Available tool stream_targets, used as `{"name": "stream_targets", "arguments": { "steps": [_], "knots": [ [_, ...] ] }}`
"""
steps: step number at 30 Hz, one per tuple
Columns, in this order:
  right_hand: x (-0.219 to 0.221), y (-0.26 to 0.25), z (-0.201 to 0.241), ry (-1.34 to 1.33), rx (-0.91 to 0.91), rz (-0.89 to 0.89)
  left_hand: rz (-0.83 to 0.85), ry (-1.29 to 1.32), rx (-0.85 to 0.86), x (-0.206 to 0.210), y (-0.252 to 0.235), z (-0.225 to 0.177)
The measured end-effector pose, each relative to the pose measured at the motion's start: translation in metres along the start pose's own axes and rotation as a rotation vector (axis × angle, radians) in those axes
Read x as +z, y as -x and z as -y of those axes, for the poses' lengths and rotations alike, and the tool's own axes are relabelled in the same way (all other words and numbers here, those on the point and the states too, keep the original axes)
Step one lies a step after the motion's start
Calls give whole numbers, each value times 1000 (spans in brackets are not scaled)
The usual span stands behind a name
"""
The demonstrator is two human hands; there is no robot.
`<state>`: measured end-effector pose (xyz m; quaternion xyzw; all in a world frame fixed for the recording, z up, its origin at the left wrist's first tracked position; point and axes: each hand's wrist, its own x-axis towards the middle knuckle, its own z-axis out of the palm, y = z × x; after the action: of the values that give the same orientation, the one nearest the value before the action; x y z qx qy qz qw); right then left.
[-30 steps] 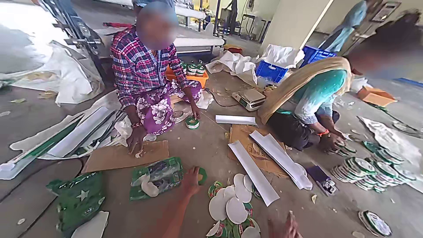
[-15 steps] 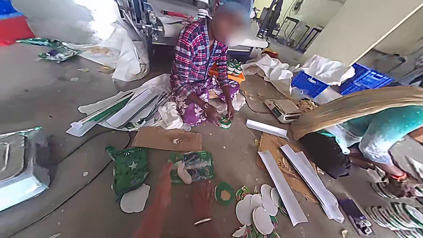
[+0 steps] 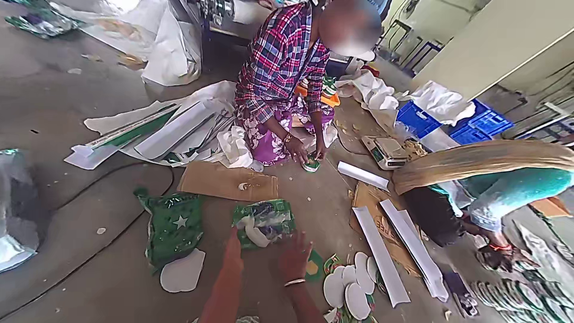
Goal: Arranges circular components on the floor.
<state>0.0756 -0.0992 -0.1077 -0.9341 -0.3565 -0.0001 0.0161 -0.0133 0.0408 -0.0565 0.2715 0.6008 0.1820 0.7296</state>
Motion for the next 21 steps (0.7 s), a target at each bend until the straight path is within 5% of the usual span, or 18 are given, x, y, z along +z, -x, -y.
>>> {"name": "stream_targets", "arguments": {
  "steps": [5, 10, 13, 16, 21],
  "knots": [
    [-47, -5, -31, -530, 395, 261, 34, -2, 31, 5, 5, -3],
    [-52, 6, -46, -957, 362, 248, -49, -85, 183, 16, 7, -1],
    [-62, 31, -59, -506, 364, 112, -10, -145, 328, 21, 15, 1],
    [-49, 60, -72, -3, 263, -74, 260, -193, 399, 32, 20, 9],
    [-27, 74, -75, 145, 17, -175, 592, -356, 261, 49, 34, 17]
  ]
}}
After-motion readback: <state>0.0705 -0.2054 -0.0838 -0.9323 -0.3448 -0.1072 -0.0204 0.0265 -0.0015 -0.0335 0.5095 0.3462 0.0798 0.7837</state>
